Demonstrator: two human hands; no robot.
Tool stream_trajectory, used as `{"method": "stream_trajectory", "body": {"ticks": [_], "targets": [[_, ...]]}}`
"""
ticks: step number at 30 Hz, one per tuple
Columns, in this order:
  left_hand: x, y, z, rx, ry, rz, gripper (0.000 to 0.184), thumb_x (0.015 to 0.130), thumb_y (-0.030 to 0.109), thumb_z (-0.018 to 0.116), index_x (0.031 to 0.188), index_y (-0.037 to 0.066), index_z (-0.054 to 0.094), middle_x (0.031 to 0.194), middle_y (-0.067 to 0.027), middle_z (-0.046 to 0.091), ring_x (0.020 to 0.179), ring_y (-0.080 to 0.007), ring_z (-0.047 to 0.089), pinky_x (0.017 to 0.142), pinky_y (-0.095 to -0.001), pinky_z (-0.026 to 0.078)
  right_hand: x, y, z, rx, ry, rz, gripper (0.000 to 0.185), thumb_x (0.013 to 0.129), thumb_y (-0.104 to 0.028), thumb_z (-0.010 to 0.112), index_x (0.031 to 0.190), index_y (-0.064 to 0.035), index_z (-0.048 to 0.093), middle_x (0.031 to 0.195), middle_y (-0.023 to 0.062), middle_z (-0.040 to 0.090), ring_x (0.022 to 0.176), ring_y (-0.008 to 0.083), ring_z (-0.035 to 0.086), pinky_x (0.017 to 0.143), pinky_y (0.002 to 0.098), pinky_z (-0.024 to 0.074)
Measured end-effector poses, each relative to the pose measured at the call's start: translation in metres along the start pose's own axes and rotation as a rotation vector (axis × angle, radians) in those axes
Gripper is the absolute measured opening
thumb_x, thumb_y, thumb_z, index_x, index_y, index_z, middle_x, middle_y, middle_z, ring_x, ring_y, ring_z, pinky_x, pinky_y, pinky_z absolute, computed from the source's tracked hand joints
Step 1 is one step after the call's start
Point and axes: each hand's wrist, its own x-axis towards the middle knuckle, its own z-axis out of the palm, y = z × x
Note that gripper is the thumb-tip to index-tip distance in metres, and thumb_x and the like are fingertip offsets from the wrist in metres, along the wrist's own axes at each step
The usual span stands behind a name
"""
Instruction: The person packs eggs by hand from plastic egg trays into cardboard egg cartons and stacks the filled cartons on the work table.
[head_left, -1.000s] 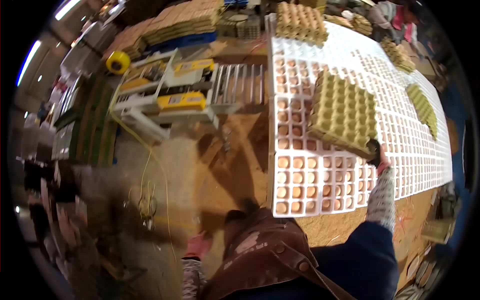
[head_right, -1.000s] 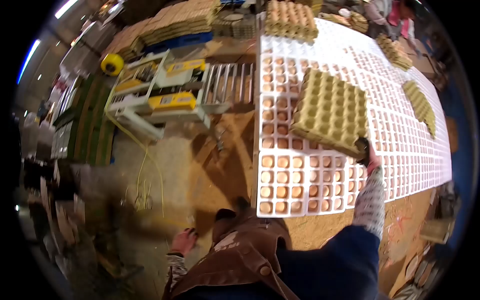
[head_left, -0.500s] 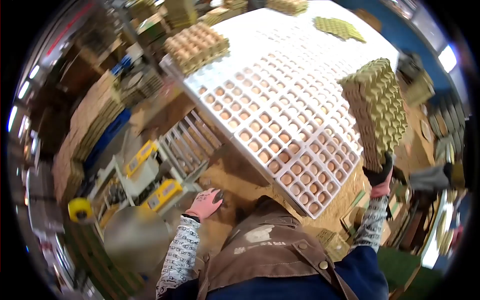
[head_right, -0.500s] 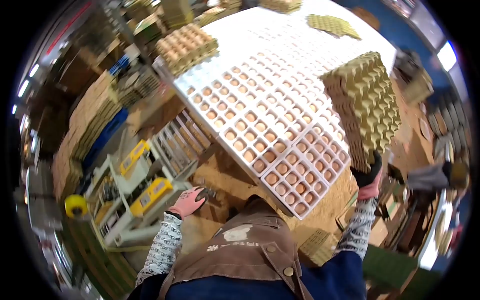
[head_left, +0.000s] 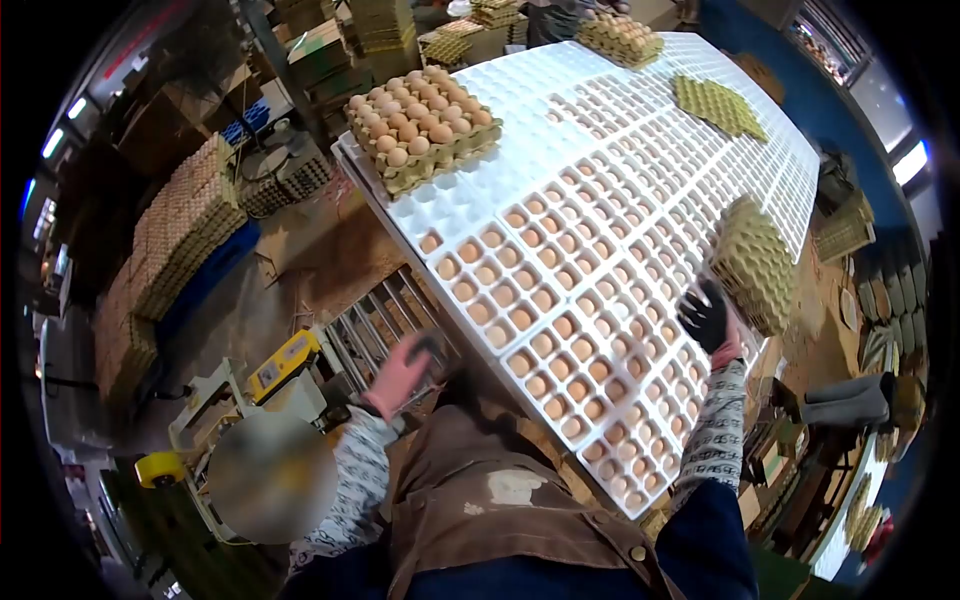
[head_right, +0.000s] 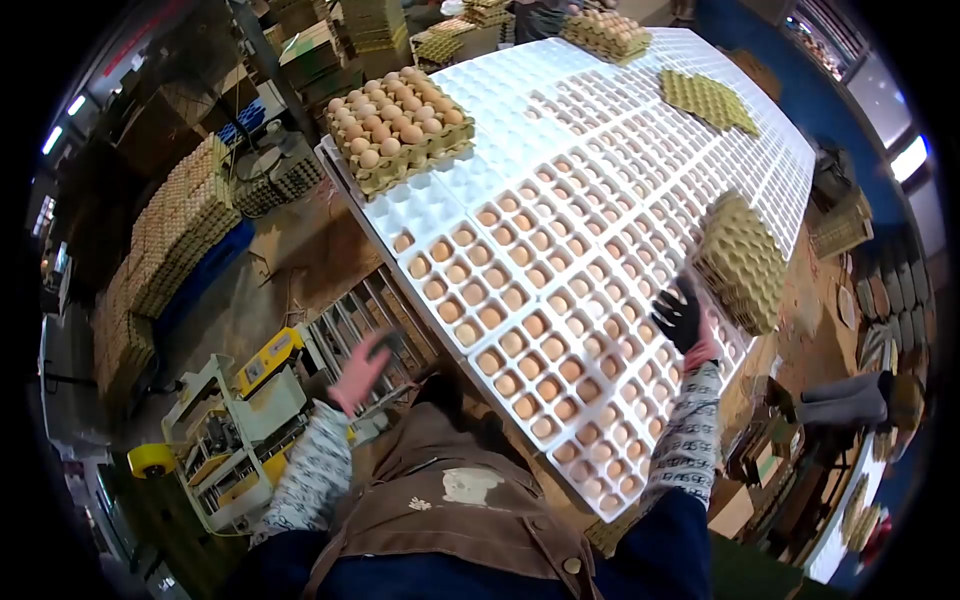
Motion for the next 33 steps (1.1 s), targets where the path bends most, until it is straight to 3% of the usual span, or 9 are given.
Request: {"method": "stream_trajectory", "body": {"ticks": [4,6,9,13,15,16,20,21,33], "targets": [[0.125,-0.013,-0.081,-0.749,0.296,-0.179,0.044,0.101,0.031,0.05,0.135,0.005,0.052,0.124,-0.0096,0.06,0.114,-0.017,0.056,0.1,-0.0305,0.043,0.063,0.013,0.164,-0.152,-0.327,-0.011,0.048,0.101,-0.043,0.044,0.137,-0.0127,0.051,0.13,0.0094,0.059,0.11,0.026,0.061,0.097,0.0402,0.0497],[0.215,-0.014,-0.114,-0.7,0.356,0.172,0.045,0.102,0.035,0.048,0.136,0.006,0.052,0.12,-0.0062,0.06,0.108,-0.0154,0.057,0.095,-0.03,0.044,0.111,0.002,0.244,-0.211,-0.341,-0.058,0.049,0.101,-0.043,0.044,0.136,-0.0092,0.051,0.131,0.0096,0.059,0.11,0.0255,0.061,0.099,0.0408,0.0487],[0.32,-0.025,-0.146,-0.786,0.554,0.098,0.048,0.102,0.039,0.046,0.136,0.006,0.052,0.119,-0.0027,0.059,0.104,-0.0147,0.056,0.091,-0.0315,0.044,0.214,-0.013,0.338,-0.302,-0.422,-0.11,0.052,0.101,-0.045,0.042,0.136,-0.008,0.051,0.129,0.0126,0.059,0.111,0.0246,0.061,0.099,0.0395,0.0483],[0.395,-0.059,-0.144,-0.809,0.43,0.105,0.051,0.104,0.035,0.041,0.142,0.001,0.042,0.137,-0.0087,0.05,0.122,-0.0191,0.048,0.102,-0.0317,0.038,0.362,-0.012,0.442,-0.353,-0.316,-0.117,0.053,0.102,-0.046,0.042,0.136,-0.0062,0.05,0.126,0.0132,0.062,0.109,0.0238,0.062,0.098,0.0376,0.0487],[0.399,-0.055,-0.141,-0.791,0.412,0.107,0.052,0.105,0.033,0.039,0.143,-0.002,0.038,0.144,-0.0128,0.046,0.129,-0.0224,0.044,0.108,-0.0329,0.034,0.393,-0.014,0.49,-0.467,-0.328,0.191,0.064,0.098,-0.055,0.046,0.14,-0.007,0.046,0.13,0.0095,0.058,0.114,0.0218,0.057,0.099,0.0365,0.0466],[0.393,-0.047,-0.146,-0.758,0.389,0.084,0.052,0.105,0.033,0.04,0.144,-0.001,0.037,0.144,-0.0139,0.045,0.131,-0.0233,0.043,0.109,-0.0331,0.033,0.365,-0.013,0.531,-0.393,-0.399,0.307,0.059,0.099,-0.045,0.05,0.143,-0.007,0.043,0.136,0.0108,0.054,0.124,0.0241,0.052,0.105,0.0356,0.0416],[0.379,-0.039,-0.146,-0.643,0.393,-0.071,0.05,0.105,0.034,0.04,0.145,0.003,0.038,0.141,-0.0078,0.048,0.125,-0.0188,0.047,0.108,-0.0323,0.035,0.404,-0.008,0.55,-0.593,-0.443,0.323,0.058,0.099,-0.041,0.05,0.144,-0.0063,0.041,0.136,0.0114,0.053,0.124,0.0239,0.051,0.105,0.0351,0.0412],[0.38,-0.021,-0.14,-0.5,0.5,-0.129,0.05,0.105,0.033,0.04,0.146,0.005,0.037,0.146,-0.0169,0.042,0.137,-0.0286,0.038,0.112,-0.0347,0.03,0.409,-0.008,0.551,-0.629,-0.448,0.31,0.058,0.099,-0.041,0.05,0.144,-0.0061,0.041,0.137,0.0115,0.053,0.124,0.0238,0.051,0.105,0.0349,0.0411],[0.388,-0.011,-0.137,-0.831,0.416,-0.079,0.055,0.105,0.031,0.04,0.15,0.004,0.024,0.147,-0.0105,0.039,0.133,-0.0205,0.039,0.112,-0.0346,0.031,0.399,-0.017,0.548,-0.837,-0.508,0.081,0.057,0.099,-0.03,0.051,0.146,-0.0039,0.036,0.139,0.0131,0.051,0.126,0.0233,0.051,0.106,0.0333,0.0399]]}}
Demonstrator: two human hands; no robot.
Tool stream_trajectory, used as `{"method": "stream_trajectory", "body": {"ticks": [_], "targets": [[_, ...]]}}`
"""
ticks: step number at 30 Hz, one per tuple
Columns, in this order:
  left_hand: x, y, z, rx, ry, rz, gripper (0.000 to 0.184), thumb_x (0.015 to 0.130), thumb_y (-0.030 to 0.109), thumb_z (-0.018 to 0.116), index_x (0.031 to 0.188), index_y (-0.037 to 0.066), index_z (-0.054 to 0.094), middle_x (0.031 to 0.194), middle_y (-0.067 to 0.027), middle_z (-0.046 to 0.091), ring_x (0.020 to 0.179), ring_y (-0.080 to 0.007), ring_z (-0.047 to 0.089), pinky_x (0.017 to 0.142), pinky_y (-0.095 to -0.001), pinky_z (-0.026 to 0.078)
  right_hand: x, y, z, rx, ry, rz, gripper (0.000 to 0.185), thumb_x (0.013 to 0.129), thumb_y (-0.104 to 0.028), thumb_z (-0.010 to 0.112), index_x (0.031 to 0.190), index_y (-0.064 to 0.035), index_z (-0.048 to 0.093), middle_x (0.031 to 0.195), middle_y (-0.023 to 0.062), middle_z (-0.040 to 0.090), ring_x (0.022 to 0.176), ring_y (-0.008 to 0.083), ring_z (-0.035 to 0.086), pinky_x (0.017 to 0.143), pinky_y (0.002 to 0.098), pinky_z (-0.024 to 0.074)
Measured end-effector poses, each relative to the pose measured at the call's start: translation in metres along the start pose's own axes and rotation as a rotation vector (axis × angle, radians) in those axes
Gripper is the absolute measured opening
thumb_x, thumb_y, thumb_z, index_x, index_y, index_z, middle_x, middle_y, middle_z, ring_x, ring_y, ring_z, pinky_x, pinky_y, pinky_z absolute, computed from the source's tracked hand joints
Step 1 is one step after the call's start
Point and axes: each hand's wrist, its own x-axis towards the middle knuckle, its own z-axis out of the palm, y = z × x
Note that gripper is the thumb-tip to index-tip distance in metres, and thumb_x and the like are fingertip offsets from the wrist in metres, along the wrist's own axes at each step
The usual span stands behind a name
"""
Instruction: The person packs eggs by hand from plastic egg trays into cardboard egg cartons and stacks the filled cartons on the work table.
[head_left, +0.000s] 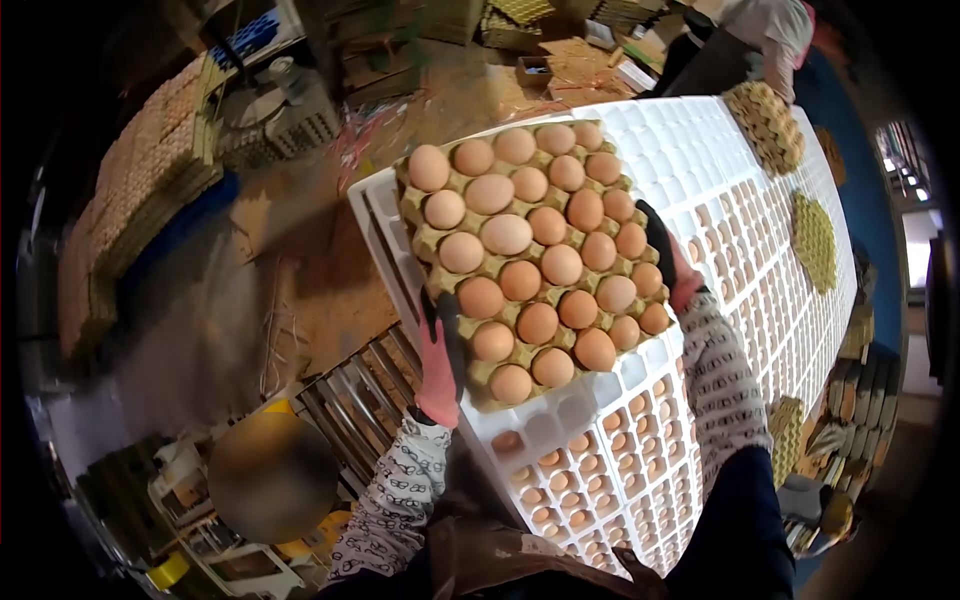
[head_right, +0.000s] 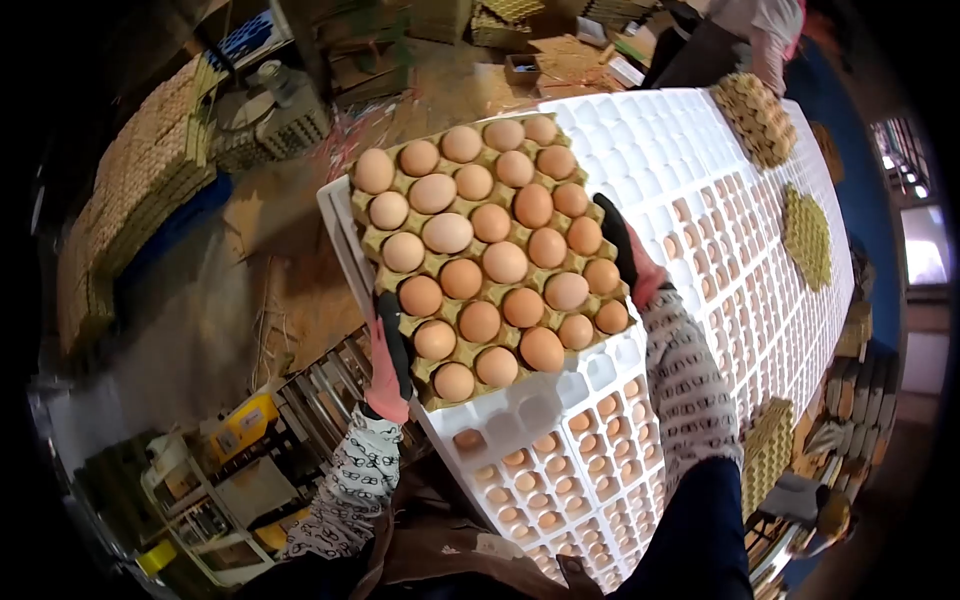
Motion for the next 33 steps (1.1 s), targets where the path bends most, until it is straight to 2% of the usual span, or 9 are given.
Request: {"method": "stream_trajectory", "body": {"ticks": [9,10,12,13,16,23,30,31,33], "targets": [[-0.033,-0.014,-0.018,-0.172,-0.097,0.091,0.071,0.096,0.036,0.057,0.149,0.004,0.024,0.142,-0.014,0.042,0.127,-0.0258,0.045,0.106,-0.0411,0.038,-0.057,0.009,0.007,-0.211,0.186,-0.412,0.057,0.099,-0.023,0.052,0.148,-0.0023,0.032,0.142,0.0144,0.049,0.127,0.0229,0.05,0.106,0.0321,0.039],[-0.048,0.023,-0.006,0.426,-0.185,0.376,0.074,0.093,0.038,0.061,0.149,0.005,0.025,0.14,-0.0135,0.044,0.124,-0.0253,0.047,0.104,-0.0408,0.04,-0.087,0.015,0.008,-0.254,0.23,-0.56,0.057,0.099,-0.022,0.052,0.148,-0.0021,0.032,0.142,0.0145,0.049,0.127,0.0229,0.05,0.106,0.032,0.0389],[-0.066,0.039,-0.007,0.377,-0.262,0.401,0.068,0.094,0.037,0.059,0.147,0.004,0.03,0.137,-0.0131,0.046,0.122,-0.0244,0.049,0.102,-0.0406,0.041,-0.163,0.046,0.015,-0.49,0.367,-0.794,0.057,0.099,-0.02,0.053,0.149,-0.0017,0.031,0.142,0.0148,0.049,0.128,0.0228,0.05,0.106,0.0317,0.0387],[-0.075,0.051,-0.004,0.358,-0.354,0.348,0.067,0.095,0.037,0.058,0.146,0.003,0.031,0.137,-0.0129,0.047,0.123,-0.0239,0.049,0.103,-0.0398,0.041,-0.205,0.078,0.015,-0.808,0.576,-0.627,0.059,0.098,-0.014,0.053,0.15,-0.0004,0.027,0.148,0.0151,0.042,0.133,0.0238,0.044,0.111,0.0334,0.0335],[-0.105,0.062,-0.001,0.228,-0.549,0.118,0.067,0.096,0.037,0.056,0.147,0.001,0.032,0.141,-0.0125,0.045,0.127,-0.0235,0.046,0.108,-0.0376,0.037,-0.293,0.139,0.054,0.241,0.573,-0.613,0.054,0.1,-0.014,0.045,0.151,-0.0036,0.028,0.151,0.0107,0.037,0.137,0.0208,0.037,0.114,0.0346,0.0283],[-0.187,-0.004,0.065,-0.046,-0.839,-0.506,0.071,0.093,0.032,0.063,0.148,-0.001,0.032,0.149,-0.0153,0.037,0.138,-0.0245,0.034,0.115,-0.0359,0.027,-0.475,0.264,0.125,0.628,0.927,-0.064,0.048,0.1,-0.021,0.048,0.144,-0.003,0.039,0.137,0.0088,0.049,0.12,0.0188,0.047,0.103,0.0342,0.0373],[-0.177,-0.082,0.073,0.669,-1.193,-0.092,0.058,0.099,0.031,0.053,0.146,0.003,0.037,0.145,-0.0179,0.043,0.133,-0.0287,0.042,0.112,-0.0357,0.032,-0.511,0.37,0.141,0.779,1.029,0.042,0.043,0.1,-0.026,0.051,0.137,-0.0021,0.05,0.123,0.0069,0.06,0.102,0.0168,0.058,0.091,0.033,0.0461],[-0.176,-0.057,0.093,0.815,-1.096,-0.29,0.051,0.098,0.027,0.055,0.141,0.001,0.044,0.139,-0.0161,0.05,0.125,-0.0273,0.05,0.105,-0.0364,0.039,-0.518,0.369,0.13,0.744,1.054,0.032,0.043,0.1,-0.026,0.051,0.136,-0.002,0.052,0.121,0.0067,0.061,0.1,0.0165,0.059,0.09,0.0328,0.0474],[-0.19,-0.018,0.12,0.73,-0.967,0.043,0.045,0.091,0.017,0.062,0.132,0.003,0.054,0.124,-0.0156,0.058,0.113,-0.0276,0.057,0.097,-0.036,0.045,-0.534,0.347,0.095,0.58,1.266,0.033,0.036,0.098,-0.027,0.055,0.124,-0.0025,0.062,0.105,0.0039,0.066,0.084,0.0149,0.061,0.078,0.0307,0.0498]]}}
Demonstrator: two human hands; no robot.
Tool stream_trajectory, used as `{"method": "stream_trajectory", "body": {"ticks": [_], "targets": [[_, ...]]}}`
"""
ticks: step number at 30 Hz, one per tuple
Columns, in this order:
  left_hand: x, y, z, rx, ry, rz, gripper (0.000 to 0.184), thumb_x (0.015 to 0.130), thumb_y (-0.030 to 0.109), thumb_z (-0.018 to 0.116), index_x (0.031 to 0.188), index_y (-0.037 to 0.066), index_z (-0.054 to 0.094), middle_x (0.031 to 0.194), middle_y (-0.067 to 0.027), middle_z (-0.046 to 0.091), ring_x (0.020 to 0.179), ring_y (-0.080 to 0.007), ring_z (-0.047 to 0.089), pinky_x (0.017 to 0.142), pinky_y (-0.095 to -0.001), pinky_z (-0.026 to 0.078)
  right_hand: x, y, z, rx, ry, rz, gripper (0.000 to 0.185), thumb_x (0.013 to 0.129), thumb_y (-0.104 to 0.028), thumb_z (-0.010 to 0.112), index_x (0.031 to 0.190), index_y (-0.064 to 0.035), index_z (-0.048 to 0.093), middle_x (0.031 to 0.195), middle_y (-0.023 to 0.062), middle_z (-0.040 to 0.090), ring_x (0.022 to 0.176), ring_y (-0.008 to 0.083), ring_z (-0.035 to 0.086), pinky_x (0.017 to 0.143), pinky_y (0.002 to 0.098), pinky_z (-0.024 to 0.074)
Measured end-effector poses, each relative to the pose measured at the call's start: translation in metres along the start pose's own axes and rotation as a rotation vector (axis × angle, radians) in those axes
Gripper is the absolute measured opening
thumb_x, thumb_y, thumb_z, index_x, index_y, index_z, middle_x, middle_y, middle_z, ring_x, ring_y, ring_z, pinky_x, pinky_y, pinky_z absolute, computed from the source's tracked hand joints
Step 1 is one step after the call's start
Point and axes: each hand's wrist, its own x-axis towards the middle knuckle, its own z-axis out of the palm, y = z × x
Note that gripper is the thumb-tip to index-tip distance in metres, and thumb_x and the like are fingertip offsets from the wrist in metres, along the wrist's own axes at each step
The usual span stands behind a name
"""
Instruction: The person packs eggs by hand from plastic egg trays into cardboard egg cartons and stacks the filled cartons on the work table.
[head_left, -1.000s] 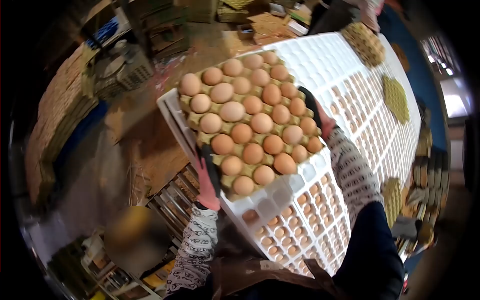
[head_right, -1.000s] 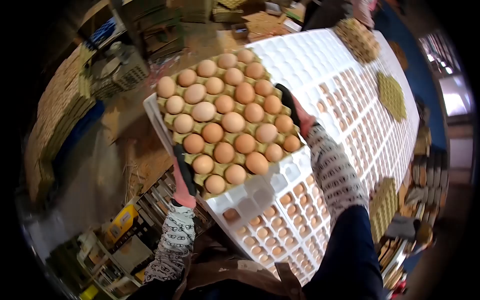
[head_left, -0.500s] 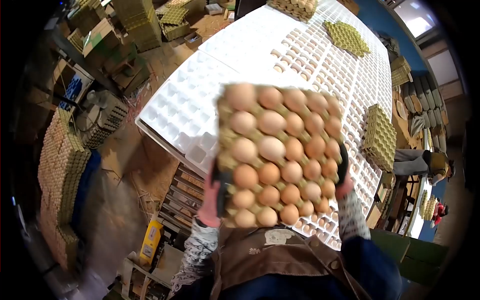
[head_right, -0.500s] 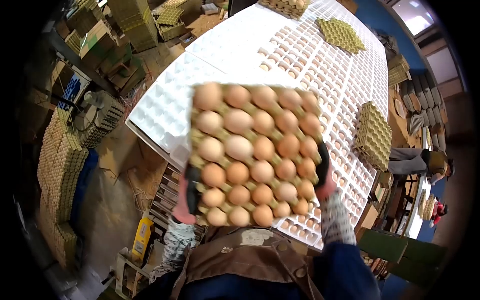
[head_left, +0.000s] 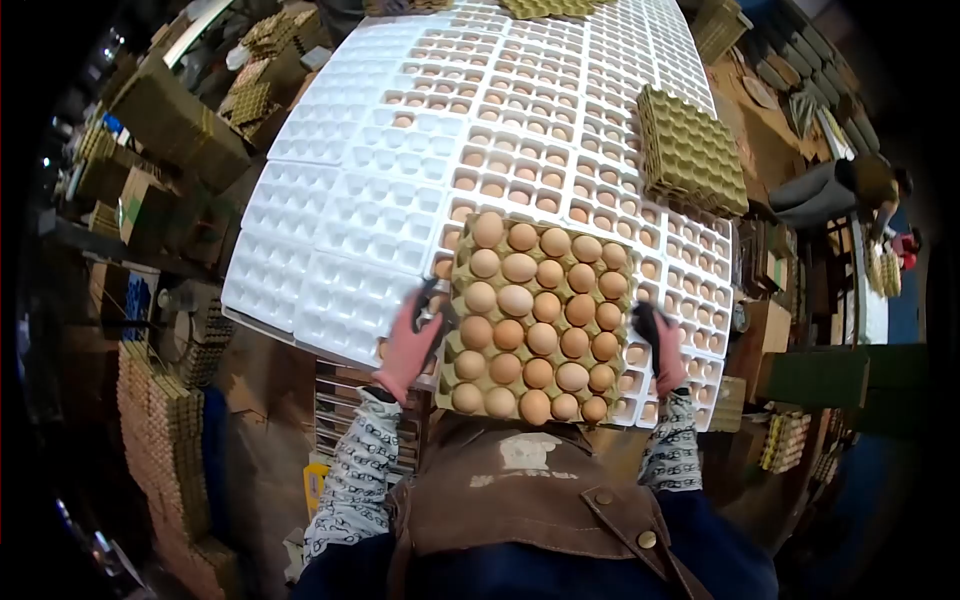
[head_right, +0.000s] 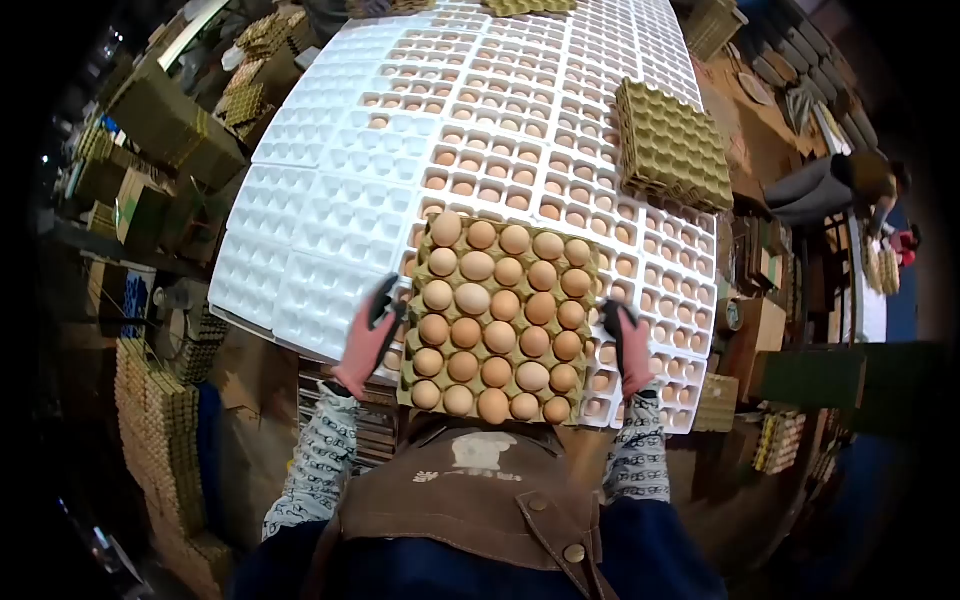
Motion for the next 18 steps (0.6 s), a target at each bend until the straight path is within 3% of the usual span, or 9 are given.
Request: {"method": "stream_trajectory", "body": {"ticks": [2,6,9,11,13,15,16,17,18], "targets": [[0.017,0.05,0.003,0.187,0.07,0.192,0.047,0.084,0.016,0.067,0.13,0.006,0.057,0.116,-0.0164,0.059,0.109,-0.0309,0.058,0.095,-0.0364,0.046,0.009,-0.055,0.017,-0.125,0.221,-0.339,0.03,0.089,-0.017,0.066,0.114,-0.0003,0.062,0.101,0.0085,0.067,0.087,0.0167,0.062,0.078,0.0294,0.0507],[0.059,0.072,0.043,0.752,-0.003,0.261,0.062,0.071,0.031,0.08,0.123,0.006,0.057,0.111,-0.0166,0.056,0.105,-0.0359,0.056,0.089,-0.0425,0.048,0.042,-0.125,0.105,-0.739,-0.196,-0.973,0.069,0.076,-0.032,0.078,0.134,-0.0063,0.05,0.115,0.02,0.061,0.104,0.0353,0.06,0.096,0.0414,0.0453],[0.072,0.075,0.039,0.698,-0.07,0.171,0.067,0.067,0.031,0.082,0.121,0.004,0.053,0.111,-0.0165,0.056,0.103,-0.0361,0.058,0.087,-0.0432,0.049,0.071,-0.124,0.134,-1.304,-0.551,-0.724,0.068,0.079,-0.034,0.075,0.137,-0.0102,0.048,0.115,0.0163,0.06,0.108,0.0305,0.057,0.093,0.0415,0.0448],[0.07,0.068,0.032,0.411,-0.018,0.076,0.05,0.076,0.026,0.074,0.116,0.004,0.055,0.104,-0.0139,0.06,0.097,-0.0295,0.06,0.085,-0.0389,0.05,0.067,-0.124,0.124,-1.256,-0.468,-1.099,0.061,0.081,-0.028,0.073,0.135,-0.0119,0.05,0.111,0.0152,0.062,0.101,0.0305,0.06,0.092,0.0414,0.0454],[0.078,0.036,0.013,-0.565,0.046,-0.003,0.034,0.084,0.022,0.064,0.113,0.005,0.057,0.102,-0.0091,0.061,0.094,-0.0245,0.061,0.084,-0.0377,0.052,0.053,-0.138,0.108,-0.704,-0.373,-1.067,0.042,0.082,-0.011,0.067,0.123,-0.0098,0.061,0.12,0.0143,0.064,0.1,0.0292,0.064,0.093,0.036,0.0484],[0.089,0.032,0.0,-0.954,0.012,-0.059,0.028,0.092,0.021,0.053,0.113,0.004,0.059,0.103,-0.0071,0.061,0.093,-0.0177,0.061,0.079,-0.0353,0.056,0.06,-0.141,0.096,0.127,-0.553,-0.476,0.035,0.083,-0.009,0.064,0.118,-0.005,0.063,0.12,0.0093,0.065,0.102,0.0209,0.063,0.093,0.0317,0.0483],[0.097,0.03,-0.003,-0.691,-0.058,0.016,0.028,0.092,0.021,0.056,0.112,0.003,0.06,0.103,-0.0066,0.061,0.091,-0.0165,0.061,0.077,-0.0348,0.057,0.052,-0.163,0.092,0.349,-0.677,-0.257,0.034,0.086,-0.011,0.063,0.119,-0.002,0.063,0.113,0.0047,0.066,0.098,0.0141,0.061,0.09,0.0289,0.0479],[0.106,0.038,-0.007,-0.422,-0.13,0.098,0.028,0.092,0.022,0.058,0.112,0.003,0.061,0.104,-0.0062,0.061,0.089,-0.0154,0.062,0.074,-0.0343,0.058,0.073,-0.145,0.098,-0.277,-0.522,-0.875,0.036,0.088,-0.019,0.062,0.121,-0.0025,0.063,0.104,0.0035,0.068,0.095,0.0139,0.06,0.087,0.0294,0.0485],[0.114,0.071,-0.004,-0.322,-0.277,-0.119,0.031,0.087,0.023,0.068,0.109,0.002,0.063,0.103,-0.0048,0.062,0.085,-0.0135,0.061,0.069,-0.0304,0.057,0.065,-0.156,0.113,-0.293,-0.521,-0.504,0.039,0.087,-0.024,0.062,0.122,-0.0056,0.063,0.102,0.0048,0.069,0.095,0.017,0.062,0.086,0.031,0.049]]}}
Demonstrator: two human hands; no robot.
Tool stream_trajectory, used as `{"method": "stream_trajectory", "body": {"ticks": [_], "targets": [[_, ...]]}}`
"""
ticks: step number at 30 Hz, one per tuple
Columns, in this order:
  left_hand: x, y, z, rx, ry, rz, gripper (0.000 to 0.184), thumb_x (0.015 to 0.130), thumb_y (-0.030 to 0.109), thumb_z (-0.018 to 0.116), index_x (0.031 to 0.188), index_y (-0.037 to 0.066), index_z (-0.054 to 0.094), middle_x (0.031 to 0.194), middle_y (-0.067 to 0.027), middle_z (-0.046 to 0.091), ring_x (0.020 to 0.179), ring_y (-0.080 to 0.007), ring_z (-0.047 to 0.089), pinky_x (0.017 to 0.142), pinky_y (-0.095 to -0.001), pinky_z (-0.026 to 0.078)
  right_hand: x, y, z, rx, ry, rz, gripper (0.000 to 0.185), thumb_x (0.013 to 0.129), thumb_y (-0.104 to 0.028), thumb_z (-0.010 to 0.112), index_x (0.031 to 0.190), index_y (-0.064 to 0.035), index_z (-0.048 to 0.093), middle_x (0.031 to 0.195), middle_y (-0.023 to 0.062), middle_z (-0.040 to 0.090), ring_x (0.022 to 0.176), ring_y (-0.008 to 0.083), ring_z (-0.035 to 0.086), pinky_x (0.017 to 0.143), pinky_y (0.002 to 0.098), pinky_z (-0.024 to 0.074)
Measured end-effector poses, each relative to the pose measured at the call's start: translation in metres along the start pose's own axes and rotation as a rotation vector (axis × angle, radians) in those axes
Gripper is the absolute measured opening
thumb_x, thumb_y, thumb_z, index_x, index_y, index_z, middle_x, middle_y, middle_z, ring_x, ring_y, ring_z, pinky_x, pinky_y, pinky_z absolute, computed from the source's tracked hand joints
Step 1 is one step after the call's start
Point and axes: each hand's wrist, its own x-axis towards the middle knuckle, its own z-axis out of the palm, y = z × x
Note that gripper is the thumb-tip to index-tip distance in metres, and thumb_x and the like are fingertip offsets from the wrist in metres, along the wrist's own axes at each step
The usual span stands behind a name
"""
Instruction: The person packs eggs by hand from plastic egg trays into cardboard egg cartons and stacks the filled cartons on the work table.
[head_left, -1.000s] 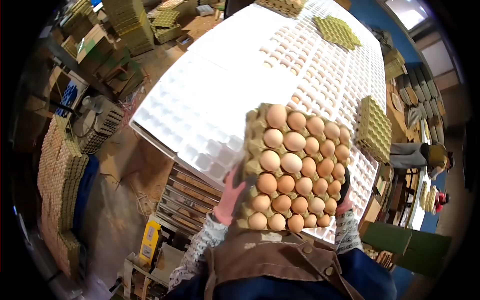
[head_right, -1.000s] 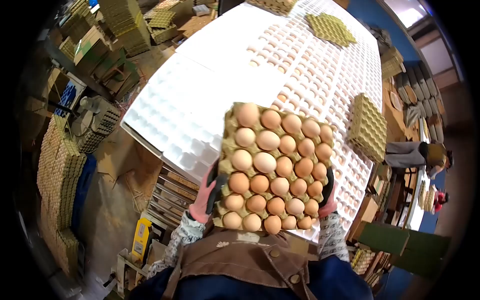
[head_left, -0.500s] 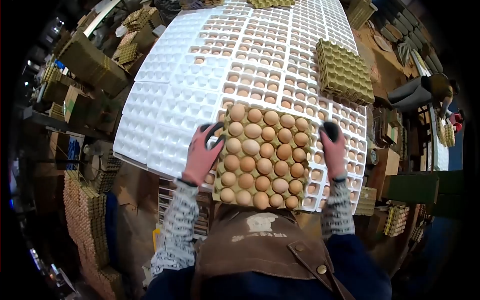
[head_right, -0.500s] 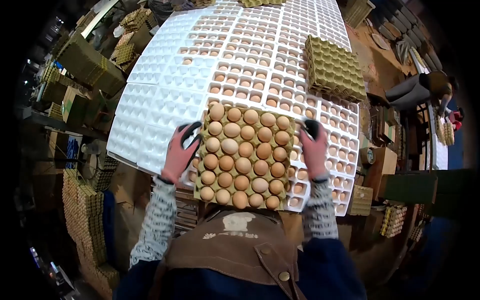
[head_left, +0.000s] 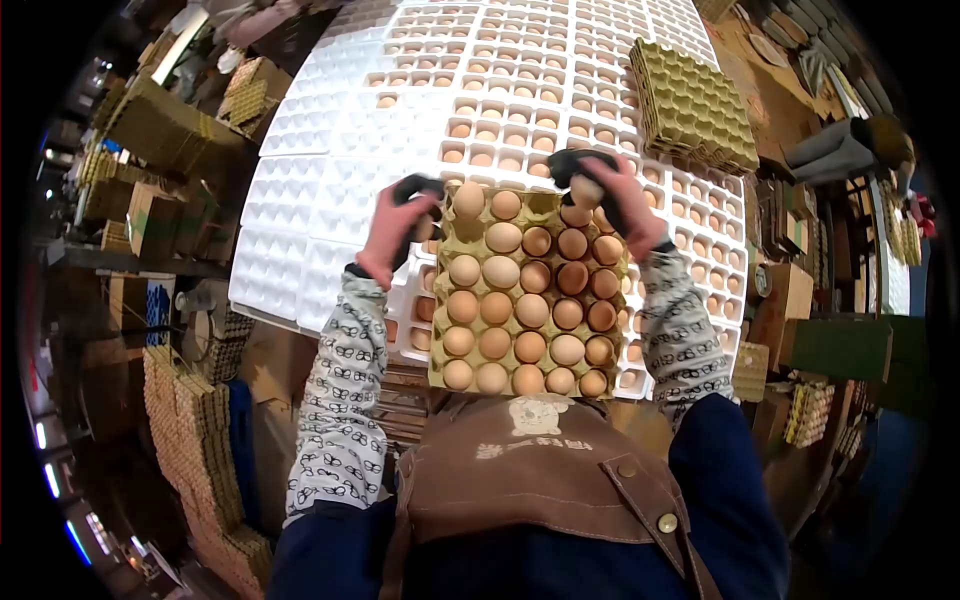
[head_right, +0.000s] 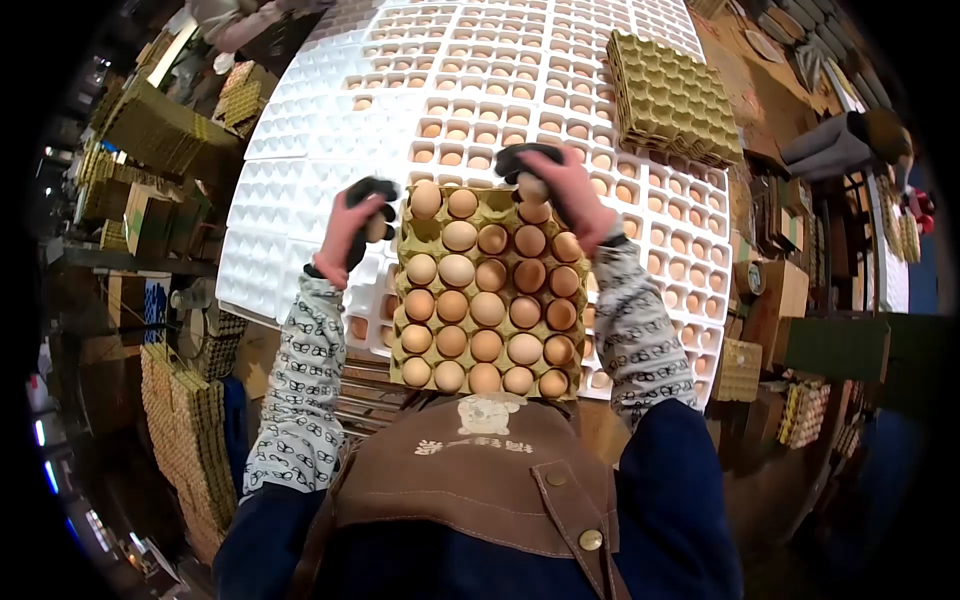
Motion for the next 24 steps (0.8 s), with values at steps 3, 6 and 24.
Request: {"method": "stream_trajectory", "body": {"ticks": [3,6,24], "targets": [[0.018,0.015,0.033,1.456,-0.097,0.506,0.051,0.072,0.016,0.078,0.116,0.006,0.055,0.112,-0.0114,0.057,0.094,-0.0307,0.064,0.076,-0.0382,0.055,0.021,-0.006,0.065,-0.723,-0.056,-0.096,0.046,0.083,-0.035,0.065,0.125,-0.0151,0.062,0.099,0.0095,0.07,0.094,0.0274,0.066,0.084,0.0372,0.0503],[0.025,0.012,0.007,1.02,-0.179,0.465,0.054,0.072,0.014,0.075,0.122,0.006,0.055,0.117,-0.0117,0.06,0.095,-0.0276,0.064,0.079,-0.0371,0.054,0.026,-0.008,0.068,-0.64,-0.144,-0.013,0.05,0.085,-0.024,0.064,0.134,-0.0179,0.057,0.103,0.0097,0.07,0.091,0.0208,0.067,0.085,0.0319,0.0511],[-0.108,-0.042,-0.125,-0.324,-0.113,0.125,0.047,0.094,0.029,0.059,0.131,0.001,0.053,0.126,-0.0105,0.061,0.09,-0.0166,0.063,0.075,-0.0268,0.054,0.021,-0.061,0.085,0.157,-0.431,0.121,0.051,0.085,-0.018,0.072,0.129,0.0031,0.056,0.131,0.0059,0.054,0.112,0.0149,0.057,0.101,0.0269,0.0455]]}}
